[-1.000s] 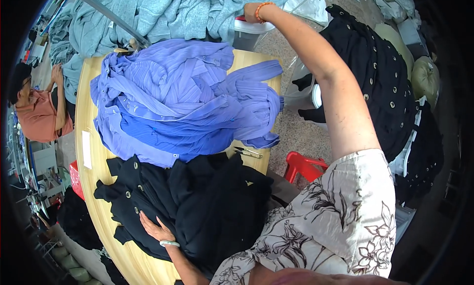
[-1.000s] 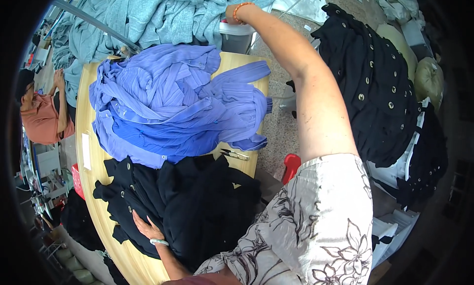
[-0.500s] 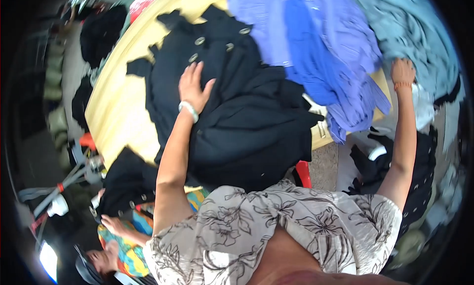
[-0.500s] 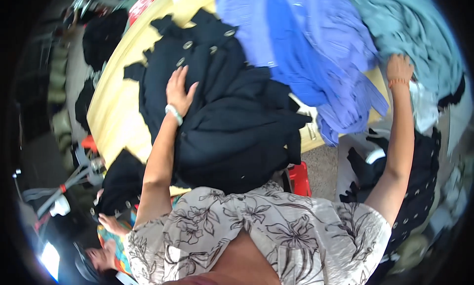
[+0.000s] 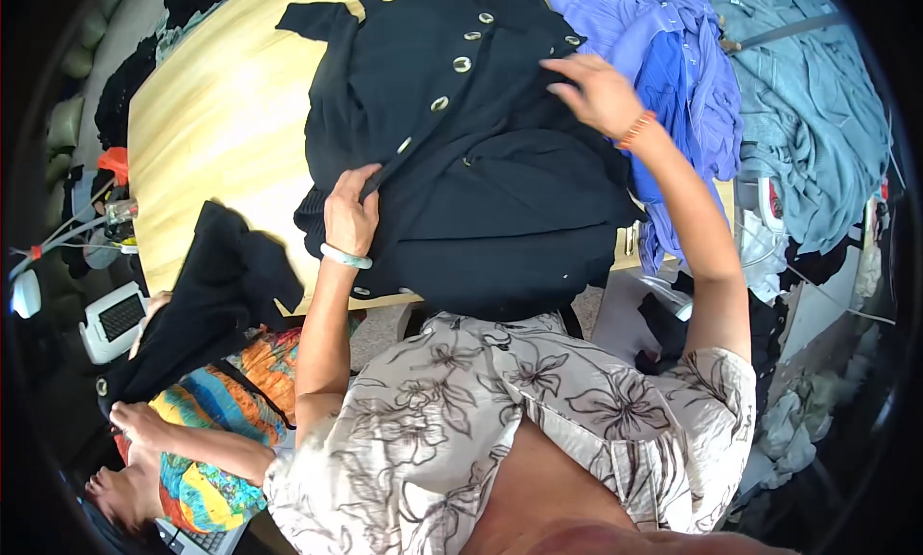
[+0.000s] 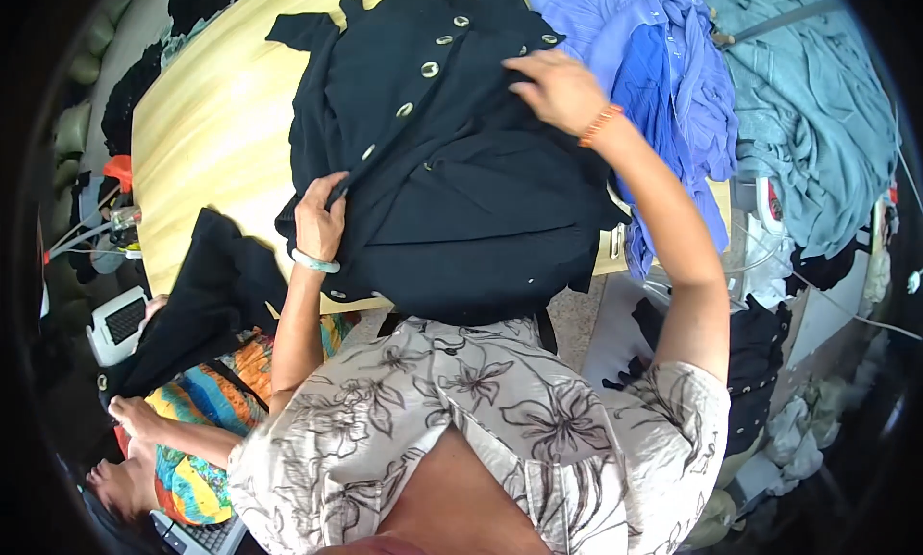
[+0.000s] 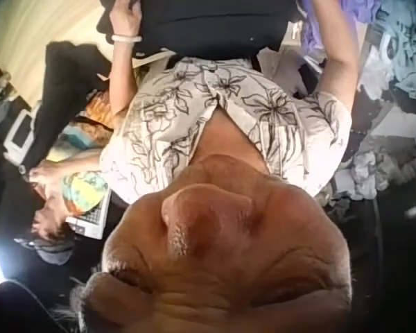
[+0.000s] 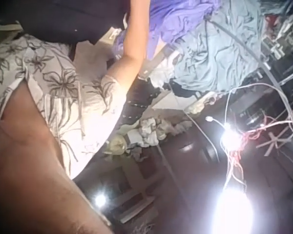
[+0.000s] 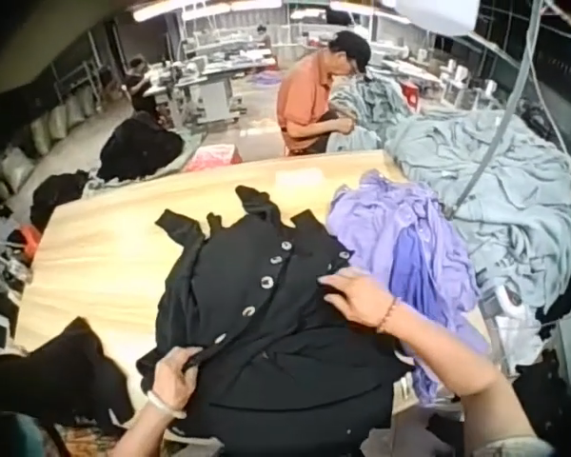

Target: Trimming loose threads from black garments with gold eyelets using scissors and inspecting the finish.

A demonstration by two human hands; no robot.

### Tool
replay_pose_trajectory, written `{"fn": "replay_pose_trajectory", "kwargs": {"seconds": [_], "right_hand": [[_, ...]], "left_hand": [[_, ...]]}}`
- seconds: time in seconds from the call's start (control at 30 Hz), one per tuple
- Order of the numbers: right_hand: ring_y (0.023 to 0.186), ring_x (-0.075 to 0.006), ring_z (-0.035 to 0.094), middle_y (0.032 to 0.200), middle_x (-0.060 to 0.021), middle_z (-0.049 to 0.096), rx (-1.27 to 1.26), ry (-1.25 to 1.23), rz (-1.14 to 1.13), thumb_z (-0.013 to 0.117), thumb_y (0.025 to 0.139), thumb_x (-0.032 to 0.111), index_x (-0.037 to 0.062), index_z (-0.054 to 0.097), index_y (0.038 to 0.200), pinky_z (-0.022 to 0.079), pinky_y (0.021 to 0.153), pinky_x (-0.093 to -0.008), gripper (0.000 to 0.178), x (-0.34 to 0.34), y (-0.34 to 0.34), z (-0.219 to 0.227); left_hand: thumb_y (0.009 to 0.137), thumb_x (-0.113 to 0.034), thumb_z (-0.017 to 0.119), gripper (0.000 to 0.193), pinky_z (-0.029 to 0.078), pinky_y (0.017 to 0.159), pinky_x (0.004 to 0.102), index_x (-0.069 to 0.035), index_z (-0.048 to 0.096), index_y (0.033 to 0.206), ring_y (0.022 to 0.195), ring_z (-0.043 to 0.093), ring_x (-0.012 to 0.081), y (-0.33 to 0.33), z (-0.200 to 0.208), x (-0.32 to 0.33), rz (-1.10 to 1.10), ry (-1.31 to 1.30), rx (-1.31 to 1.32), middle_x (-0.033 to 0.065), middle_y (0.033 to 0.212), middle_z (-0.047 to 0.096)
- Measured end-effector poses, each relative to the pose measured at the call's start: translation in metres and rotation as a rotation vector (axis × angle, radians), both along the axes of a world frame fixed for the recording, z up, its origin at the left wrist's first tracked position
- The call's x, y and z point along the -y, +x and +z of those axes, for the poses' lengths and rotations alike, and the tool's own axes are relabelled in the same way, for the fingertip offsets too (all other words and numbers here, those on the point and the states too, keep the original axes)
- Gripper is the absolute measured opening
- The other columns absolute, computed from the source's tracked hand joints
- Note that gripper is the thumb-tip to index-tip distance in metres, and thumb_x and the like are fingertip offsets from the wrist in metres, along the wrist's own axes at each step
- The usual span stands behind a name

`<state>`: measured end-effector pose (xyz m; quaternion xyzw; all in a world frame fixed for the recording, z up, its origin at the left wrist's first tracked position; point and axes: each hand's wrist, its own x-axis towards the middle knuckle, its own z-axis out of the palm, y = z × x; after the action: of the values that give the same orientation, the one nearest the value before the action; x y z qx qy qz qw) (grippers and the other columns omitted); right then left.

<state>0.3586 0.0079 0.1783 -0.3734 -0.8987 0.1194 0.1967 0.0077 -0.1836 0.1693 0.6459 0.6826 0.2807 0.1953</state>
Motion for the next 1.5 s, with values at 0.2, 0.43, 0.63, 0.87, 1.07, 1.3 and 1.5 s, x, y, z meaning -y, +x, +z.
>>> {"fn": "replay_pose_trajectory", "kwargs": {"seconds": [0.2, 0.43, 0.63, 0.87, 1.07, 1.3, 1.5], "right_hand": [[0.109, -0.0263, 0.055, 0.114, -0.0076, 0.06, -0.071, 0.102, 0.329, 0.073, 0.079, 0.021, 0.0163, 0.052, 0.133, 0.042, 0.095, -0.0378, 0.058, 0.02, -0.16, 0.005], [0.098, -0.0317, 0.053, 0.098, -0.0119, 0.055, 0.098, 0.29, -0.082, 0.069, 0.071, 0.022, 0.013, 0.066, 0.091, 0.042, 0.083, -0.0444, 0.022, -0.051, -0.211, 0.01], [0.091, -0.0304, 0.055, 0.087, -0.0094, 0.058, 0.057, 0.357, 0.044, 0.06, 0.064, 0.002, 0.0135, 0.057, 0.091, 0.038, 0.084, -0.0424, 0.029, -0.057, -0.174, 0.036], [0.104, -0.0271, 0.058, 0.11, -0.0071, 0.062, 0.403, 0.082, 0.105, 0.065, 0.082, 0.017, 0.0158, 0.062, 0.116, 0.045, 0.087, -0.0407, 0.034, -0.001, -0.119, -0.008], [0.094, -0.0298, 0.063, 0.098, -0.0098, 0.067, -0.038, -0.181, 0.42, 0.068, 0.079, 0.018, 0.0098, 0.068, 0.102, 0.051, 0.083, -0.0402, 0.024, 0.091, -0.175, 0.029], [0.102, -0.0261, 0.056, 0.099, -0.0073, 0.059, 0.076, -0.272, 0.635, 0.064, 0.068, 0.002, 0.0089, 0.06, 0.117, 0.042, 0.092, -0.039, 0.05, 0.139, -0.224, 0.0], [0.095, -0.0265, 0.058, 0.092, -0.0062, 0.058, -0.123, -0.436, 0.61, 0.068, 0.069, 0.005, 0.0083, 0.054, 0.093, 0.043, 0.086, -0.04, 0.028, 0.136, -0.216, 0.009]], "left_hand": [[0.073, 0.014, 0.052, 0.044, 0.047, 0.09, 0.0288, -0.002, 0.065, 0.112, 0.104, 0.065, 0.0259, -0.032, 0.063, -0.007, 0.07, 0.26, 0.239, 0.014, 0.106, 0.068], [0.077, 0.005, 0.064, 0.032, 0.047, 0.07, 0.0272, -0.009, 0.07, 0.105, 0.072, 0.057, 0.0197, -0.134, 0.047, -0.002, 0.28, 0.352, 0.04, 0.0068, 0.082, 0.063], [0.082, -0.001, 0.062, 0.021, 0.05, 0.071, 0.0363, -0.008, 0.07, 0.101, 0.083, 0.064, 0.0305, -0.113, 0.012, 0.022, 0.259, 0.365, -0.077, 0.0119, 0.086, 0.064], [0.073, -0.024, 0.079, 0.065, 0.044, 0.092, 0.0415, -0.007, 0.052, 0.13, 0.109, 0.054, 0.0376, -0.068, -0.008, 0.113, -0.175, 0.127, 0.013, 0.0188, 0.125, 0.053], [0.074, -0.016, 0.081, 0.072, 0.044, 0.062, 0.0265, -0.006, 0.046, 0.136, 0.069, 0.053, 0.012, -0.048, -0.033, 0.115, 0.143, -0.274, 0.74, 0.0056, 0.086, 0.056], [0.077, -0.006, 0.072, 0.038, 0.045, 0.078, 0.0324, -0.003, 0.062, 0.114, 0.09, 0.056, 0.0244, -0.027, 0.018, 0.091, -0.006, 0.059, 0.367, 0.0109, 0.099, 0.061], [0.077, -0.002, 0.073, 0.03, 0.045, 0.082, 0.0344, -0.003, 0.065, 0.106, 0.093, 0.059, 0.0268, -0.016, 0.01, 0.087, -0.01, 0.382, 0.027, 0.0111, 0.101, 0.063]]}}
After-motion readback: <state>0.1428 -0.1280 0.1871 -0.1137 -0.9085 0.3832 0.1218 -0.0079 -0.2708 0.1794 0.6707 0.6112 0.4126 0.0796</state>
